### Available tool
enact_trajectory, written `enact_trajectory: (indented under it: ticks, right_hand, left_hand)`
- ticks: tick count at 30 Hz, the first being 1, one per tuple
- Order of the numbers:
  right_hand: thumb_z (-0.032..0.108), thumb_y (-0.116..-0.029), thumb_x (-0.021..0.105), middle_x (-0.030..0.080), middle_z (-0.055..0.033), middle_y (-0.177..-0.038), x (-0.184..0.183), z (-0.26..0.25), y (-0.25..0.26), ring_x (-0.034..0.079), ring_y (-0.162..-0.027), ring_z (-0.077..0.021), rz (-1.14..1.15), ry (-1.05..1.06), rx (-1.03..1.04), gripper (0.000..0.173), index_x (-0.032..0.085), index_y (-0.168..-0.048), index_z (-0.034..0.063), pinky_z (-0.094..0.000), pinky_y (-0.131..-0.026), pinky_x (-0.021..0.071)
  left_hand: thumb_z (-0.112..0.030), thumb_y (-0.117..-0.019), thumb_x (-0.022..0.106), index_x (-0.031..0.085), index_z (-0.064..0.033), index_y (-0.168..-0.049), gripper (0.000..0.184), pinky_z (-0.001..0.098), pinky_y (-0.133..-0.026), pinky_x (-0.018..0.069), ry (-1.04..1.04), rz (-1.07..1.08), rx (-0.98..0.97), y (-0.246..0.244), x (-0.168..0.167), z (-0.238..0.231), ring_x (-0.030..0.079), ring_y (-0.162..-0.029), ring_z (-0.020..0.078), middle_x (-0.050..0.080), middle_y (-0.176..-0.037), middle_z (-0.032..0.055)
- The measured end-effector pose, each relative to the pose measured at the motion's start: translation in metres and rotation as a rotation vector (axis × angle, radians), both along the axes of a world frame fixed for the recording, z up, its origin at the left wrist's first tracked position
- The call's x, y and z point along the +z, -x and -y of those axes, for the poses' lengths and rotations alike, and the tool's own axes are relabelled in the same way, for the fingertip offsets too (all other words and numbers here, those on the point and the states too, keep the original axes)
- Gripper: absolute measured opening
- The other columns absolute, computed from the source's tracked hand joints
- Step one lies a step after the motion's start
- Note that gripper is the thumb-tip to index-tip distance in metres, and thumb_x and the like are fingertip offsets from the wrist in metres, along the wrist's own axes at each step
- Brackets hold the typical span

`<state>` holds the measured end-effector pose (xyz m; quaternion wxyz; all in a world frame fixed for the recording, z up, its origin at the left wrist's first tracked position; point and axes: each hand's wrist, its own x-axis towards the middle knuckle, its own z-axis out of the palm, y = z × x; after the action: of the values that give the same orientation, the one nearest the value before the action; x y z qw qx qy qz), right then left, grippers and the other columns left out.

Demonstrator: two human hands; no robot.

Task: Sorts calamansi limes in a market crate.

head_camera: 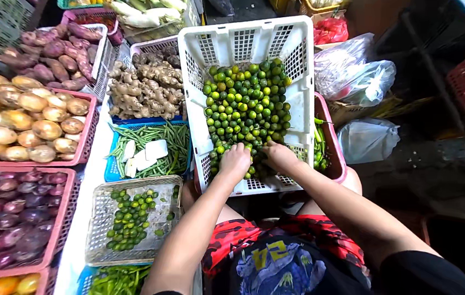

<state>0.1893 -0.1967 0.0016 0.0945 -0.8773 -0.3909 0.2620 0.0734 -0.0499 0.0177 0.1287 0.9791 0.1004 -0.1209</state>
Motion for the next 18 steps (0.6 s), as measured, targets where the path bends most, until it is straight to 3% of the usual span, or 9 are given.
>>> enact_trajectory:
  ticks: [2,4,6,8,10,12,13,15,18]
  right_hand:
    - [0.022,-0.0939,0.073,0.063,-0.0223,-0.129,-0.003,-0.009,0.002,0.066,-0.111,-0.0433,-0.021,0.117,-0.007,0.033,0.07,-0.122,0.0057,-0.0639,-0.09,0.0558]
    - [0.028,-0.0955,0.072,0.067,-0.0231,-0.118,0.003,-0.003,-0.002,0.068,-0.106,-0.0426,-0.119,0.015,-0.138,0.034,0.07,-0.118,0.0024,-0.0652,-0.088,0.0554]
    - [0.03,-0.0987,0.066,0.07,-0.0197,-0.106,0.012,0.015,-0.012,0.07,-0.088,-0.035,-0.362,-0.247,-0.37,0.037,0.062,-0.123,0.0027,-0.0576,-0.077,0.0576]
    - [0.019,-0.101,0.055,0.07,-0.0106,-0.11,0.011,0.024,-0.02,0.069,-0.078,-0.0239,-0.649,-0.468,-0.558,0.029,0.052,-0.129,0.0122,-0.0442,-0.066,0.0588]
    - [0.013,-0.1002,0.06,0.071,-0.0112,-0.112,0.006,0.017,-0.023,0.068,-0.08,-0.0253,-0.536,-0.458,-0.489,0.03,0.06,-0.13,0.0128,-0.046,-0.067,0.0572]
    - [0.022,-0.0976,0.069,0.069,-0.0137,-0.118,0.0,0.001,-0.019,0.069,-0.1,-0.0325,-0.186,-0.216,-0.276,0.023,0.073,-0.119,0.0144,-0.0573,-0.083,0.0576]
    - [0.028,-0.0964,0.069,0.067,-0.0146,-0.123,-0.004,-0.007,-0.015,0.068,-0.106,-0.0355,-0.035,-0.059,-0.184,0.026,0.073,-0.119,0.0166,-0.06,-0.085,0.0572]
    - [0.028,-0.0967,0.067,0.063,-0.0207,-0.128,-0.01,-0.021,-0.007,0.068,-0.105,-0.0419,0.131,0.127,-0.082,0.031,0.07,-0.122,0.0107,-0.0629,-0.081,0.057]
    - [0.024,-0.0972,0.064,0.067,-0.0204,-0.121,-0.004,-0.037,-0.007,0.069,-0.103,-0.0417,0.154,0.244,-0.032,0.025,0.072,-0.11,0.0042,-0.0625,-0.079,0.0571]
  left_hand:
    - [-0.037,-0.1009,0.066,0.067,-0.0055,-0.121,0.038,0.0529,-0.092,0.0566,0.256,0.102,0.278,0.023,0.012,-0.015,0.066,-0.111,0.032,0.063,-0.124,0.0161]
    - [-0.026,-0.1045,0.061,0.059,-0.0046,-0.131,0.034,0.0445,-0.086,0.0596,0.685,0.216,0.586,0.044,0.018,-0.029,0.07,-0.099,0.0235,0.065,-0.124,0.0125]
    - [-0.003,-0.101,0.048,0.05,-0.0042,-0.136,0.035,0.0424,-0.074,0.0621,1.205,0.374,0.831,0.055,0.011,-0.034,0.071,-0.089,0.025,0.066,-0.118,0.0145]
    - [-0.002,-0.0976,0.045,0.051,-0.0074,-0.135,0.039,0.041,-0.07,0.0596,1.358,0.399,0.939,0.053,0.003,-0.027,0.067,-0.084,0.0228,0.064,-0.111,0.0116]
    - [-0.011,-0.0992,0.059,0.062,-0.0079,-0.124,0.026,0.0379,-0.067,0.0556,1.06,0.302,0.878,0.036,-0.001,-0.017,0.063,-0.079,0.0198,0.066,-0.105,0.0102]
    - [-0.024,-0.0997,0.065,0.07,-0.0146,-0.119,0.022,0.0499,-0.083,0.0568,0.632,0.143,0.667,0.014,-0.004,-0.006,0.066,-0.097,0.0269,0.067,-0.115,0.0119]
    - [-0.026,-0.0987,0.065,0.07,-0.0187,-0.122,0.025,0.0532,-0.089,0.0562,0.457,0.091,0.539,0.004,-0.008,-0.001,0.065,-0.106,0.0301,0.064,-0.121,0.0134]
    - [-0.023,-0.0962,0.066,0.07,-0.0249,-0.128,0.032,0.0549,-0.096,0.0523,0.18,0.022,0.296,-0.011,-0.018,0.008,0.06,-0.117,0.0345,0.061,-0.126,0.0156]
    - [-0.021,-0.0959,0.062,0.073,-0.0249,-0.125,0.032,0.0524,-0.096,0.0486,-0.064,-0.104,0.097,-0.023,-0.019,0.015,0.057,-0.12,0.0345,0.059,-0.127,0.0149]
